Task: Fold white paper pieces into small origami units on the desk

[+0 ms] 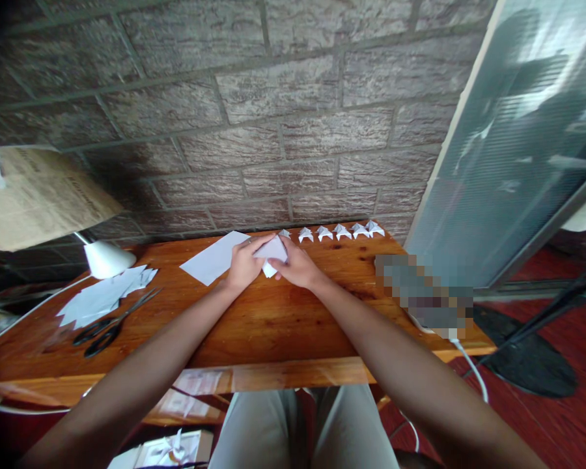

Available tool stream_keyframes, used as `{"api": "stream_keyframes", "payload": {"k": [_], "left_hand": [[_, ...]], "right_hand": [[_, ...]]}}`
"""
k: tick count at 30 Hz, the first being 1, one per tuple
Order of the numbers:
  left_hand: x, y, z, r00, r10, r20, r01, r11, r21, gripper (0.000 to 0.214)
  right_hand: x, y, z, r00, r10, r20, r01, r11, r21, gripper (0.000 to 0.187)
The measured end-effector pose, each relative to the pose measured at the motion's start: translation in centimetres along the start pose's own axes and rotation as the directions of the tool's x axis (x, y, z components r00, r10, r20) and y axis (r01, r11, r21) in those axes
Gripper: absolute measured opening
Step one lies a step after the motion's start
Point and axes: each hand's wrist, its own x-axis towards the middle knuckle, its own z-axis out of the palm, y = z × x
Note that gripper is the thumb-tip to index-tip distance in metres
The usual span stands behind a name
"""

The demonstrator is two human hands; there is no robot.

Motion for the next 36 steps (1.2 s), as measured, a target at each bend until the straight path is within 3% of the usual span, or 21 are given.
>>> {"api": "stream_keyframes", "payload": {"k": [8, 15, 18, 21, 25, 29, 36], "left_hand": [[-0.2, -0.1, 0.7, 0.982, -0.187, -0.002, 0.175, 0.924, -0.338, 0.04], [-0.2, -0.7, 0.9, 0.974, -0.217, 0.065, 0.222, 0.86, -0.46, 0.045], [0.0, -0.7, 0.9, 0.974, -0.215, 0.065, 0.218, 0.831, -0.511, 0.042], [0.1, -0.6, 0.9, 0.961, -0.273, 0.045, 0.245, 0.763, -0.598, 0.036], [0.4, -0.2, 0.8, 0.92, -0.39, 0.05, 0.329, 0.693, -0.641, 0.035], [0.5, 0.3, 0.6, 0.901, -0.432, 0.045, 0.362, 0.69, -0.627, 0.033], [0.5, 0.7, 0.6, 0.88, -0.47, 0.071, 0.419, 0.696, -0.583, 0.035]], "right_hand": [[-0.3, -0.3, 0.0, 1.0, 0.02, 0.008, -0.02, 0.999, -0.049, 0.058], [-0.5, -0.8, 0.1, 0.994, 0.08, 0.07, -0.08, 0.997, 0.0, 0.093], [-0.4, -1.3, -0.2, 0.998, 0.044, 0.052, -0.046, 0.999, 0.027, 0.102], [-0.3, -1.8, -0.5, 0.998, 0.024, 0.054, -0.029, 0.995, 0.096, 0.088], [0.0, -1.9, -0.9, 0.993, 0.119, 0.002, -0.117, 0.969, 0.219, 0.056], [0.3, -1.2, -1.0, 0.979, 0.182, -0.091, -0.152, 0.951, 0.269, 0.048], [0.3, -0.9, -1.1, 0.967, 0.242, -0.075, -0.194, 0.899, 0.392, 0.04]]}}
